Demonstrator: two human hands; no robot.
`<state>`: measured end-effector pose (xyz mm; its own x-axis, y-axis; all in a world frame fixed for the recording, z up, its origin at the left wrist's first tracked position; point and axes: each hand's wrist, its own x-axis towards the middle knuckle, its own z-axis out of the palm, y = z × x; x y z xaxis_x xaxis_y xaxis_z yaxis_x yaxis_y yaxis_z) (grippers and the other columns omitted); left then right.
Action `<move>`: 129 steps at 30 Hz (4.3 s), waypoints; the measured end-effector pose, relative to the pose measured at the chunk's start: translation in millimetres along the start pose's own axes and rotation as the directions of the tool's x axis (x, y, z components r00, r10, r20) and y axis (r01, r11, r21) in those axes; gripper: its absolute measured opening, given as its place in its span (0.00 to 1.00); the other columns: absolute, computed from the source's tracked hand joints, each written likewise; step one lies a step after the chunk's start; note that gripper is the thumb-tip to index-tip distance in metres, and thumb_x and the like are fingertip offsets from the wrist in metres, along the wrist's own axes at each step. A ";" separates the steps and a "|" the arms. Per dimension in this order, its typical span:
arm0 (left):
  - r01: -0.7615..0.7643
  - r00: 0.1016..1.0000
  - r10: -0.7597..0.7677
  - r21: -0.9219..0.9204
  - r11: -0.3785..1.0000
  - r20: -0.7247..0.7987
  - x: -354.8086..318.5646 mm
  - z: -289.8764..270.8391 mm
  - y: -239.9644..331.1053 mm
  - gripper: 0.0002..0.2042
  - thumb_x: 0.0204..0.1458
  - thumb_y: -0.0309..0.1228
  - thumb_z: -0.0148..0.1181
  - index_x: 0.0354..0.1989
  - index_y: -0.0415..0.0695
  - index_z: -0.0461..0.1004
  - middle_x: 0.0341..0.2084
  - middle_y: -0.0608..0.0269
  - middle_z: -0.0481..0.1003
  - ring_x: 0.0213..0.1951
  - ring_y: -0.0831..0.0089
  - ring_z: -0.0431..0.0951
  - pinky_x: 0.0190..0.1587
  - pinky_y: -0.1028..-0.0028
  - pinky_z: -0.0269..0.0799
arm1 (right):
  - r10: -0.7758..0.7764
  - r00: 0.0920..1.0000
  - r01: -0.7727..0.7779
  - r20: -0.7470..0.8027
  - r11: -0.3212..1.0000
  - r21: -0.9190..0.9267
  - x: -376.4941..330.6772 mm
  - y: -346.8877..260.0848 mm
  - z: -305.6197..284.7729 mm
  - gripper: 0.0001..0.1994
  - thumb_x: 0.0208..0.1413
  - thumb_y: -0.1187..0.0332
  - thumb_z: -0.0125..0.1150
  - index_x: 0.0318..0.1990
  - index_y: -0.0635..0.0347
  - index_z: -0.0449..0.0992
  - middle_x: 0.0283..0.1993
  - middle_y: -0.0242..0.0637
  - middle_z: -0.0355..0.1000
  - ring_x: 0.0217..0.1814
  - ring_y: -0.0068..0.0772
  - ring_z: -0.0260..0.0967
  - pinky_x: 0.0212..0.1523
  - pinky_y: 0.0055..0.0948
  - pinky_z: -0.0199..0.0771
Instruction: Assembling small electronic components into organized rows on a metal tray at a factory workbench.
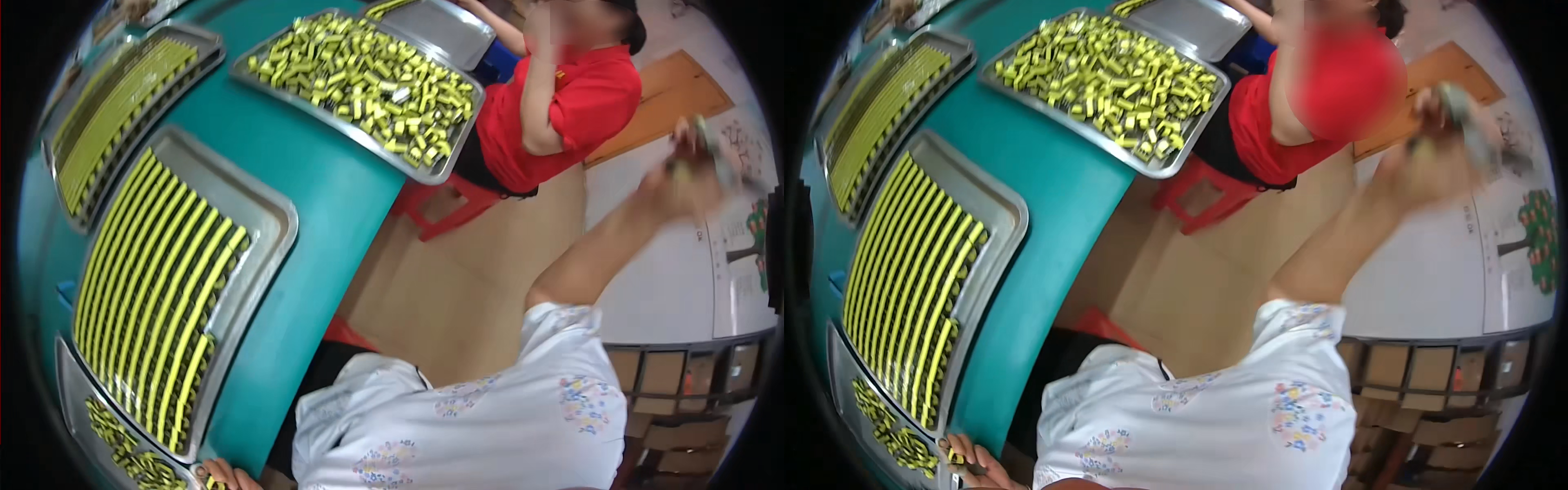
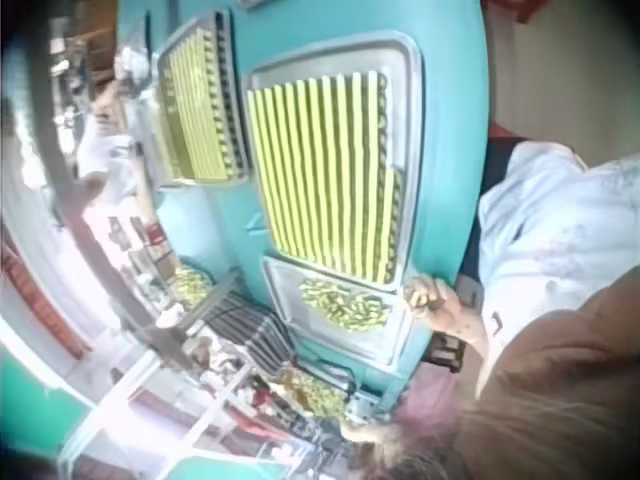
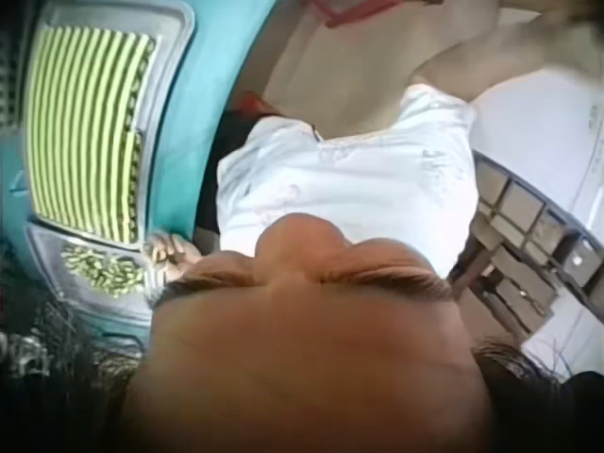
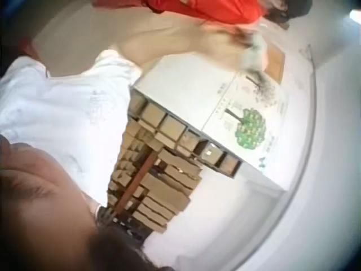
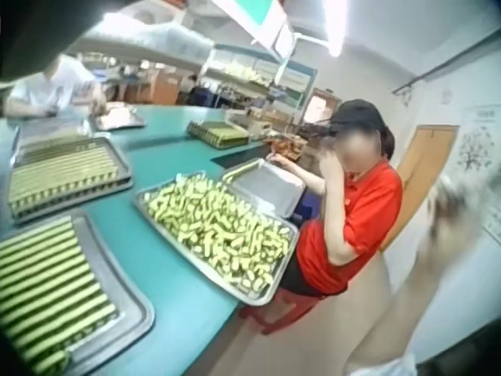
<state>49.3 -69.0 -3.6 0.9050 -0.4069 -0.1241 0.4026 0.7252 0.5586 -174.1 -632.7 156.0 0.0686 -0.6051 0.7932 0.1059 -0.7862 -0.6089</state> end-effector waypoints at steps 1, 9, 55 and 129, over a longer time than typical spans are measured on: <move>-0.001 1.000 0.001 0.002 1.000 -0.015 -0.5 -3.5 0.8 0.14 0.47 0.30 0.59 0.40 0.39 0.65 0.28 0.59 0.62 0.28 0.71 0.61 0.25 0.76 0.65 | -0.182 0.983 0.177 -0.007 0.967 -0.181 92.4 52.6 -16.0 0.06 0.55 0.69 0.49 0.37 0.61 0.68 0.30 0.36 0.69 0.28 0.29 0.66 0.29 0.26 0.66; 0.031 0.986 0.003 0.206 0.978 -0.164 -15.8 -37.2 16.0 0.24 0.51 0.33 0.60 0.53 0.37 0.59 0.30 0.62 0.58 0.27 0.79 0.58 0.22 0.83 0.57 | 0.195 0.976 -0.215 -0.093 0.917 -0.337 -19.1 142.8 -42.4 0.12 0.57 0.69 0.47 0.44 0.67 0.72 0.34 0.39 0.71 0.33 0.28 0.69 0.25 0.26 0.72; -0.154 0.980 0.198 0.492 0.857 -0.038 18.8 20.7 -17.0 0.19 0.50 0.28 0.61 0.49 0.38 0.62 0.41 0.50 0.72 0.35 0.70 0.74 0.37 0.72 0.73 | -0.289 0.126 -0.119 0.949 0.945 0.304 -300.2 -161.3 257.6 0.16 0.37 0.73 0.61 0.38 0.62 0.73 0.31 0.39 0.68 0.34 0.42 0.65 0.35 0.34 0.66; -0.228 0.963 0.266 0.410 0.883 -0.036 6.4 14.2 -13.9 0.18 0.60 0.36 0.47 0.53 0.39 0.57 0.35 0.57 0.70 0.27 0.80 0.66 0.24 0.81 0.66 | 0.015 -0.170 -0.966 0.985 0.196 -0.170 -324.3 -190.5 255.9 0.15 0.51 0.73 0.60 0.45 0.65 0.66 0.45 0.40 0.66 0.40 0.25 0.68 0.38 0.24 0.71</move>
<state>47.6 -89.5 -0.5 0.9838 -0.1791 -0.0008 0.0927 0.5055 0.8578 37.2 -254.5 17.3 0.9672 0.2156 -0.1341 -0.2142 0.4090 -0.8870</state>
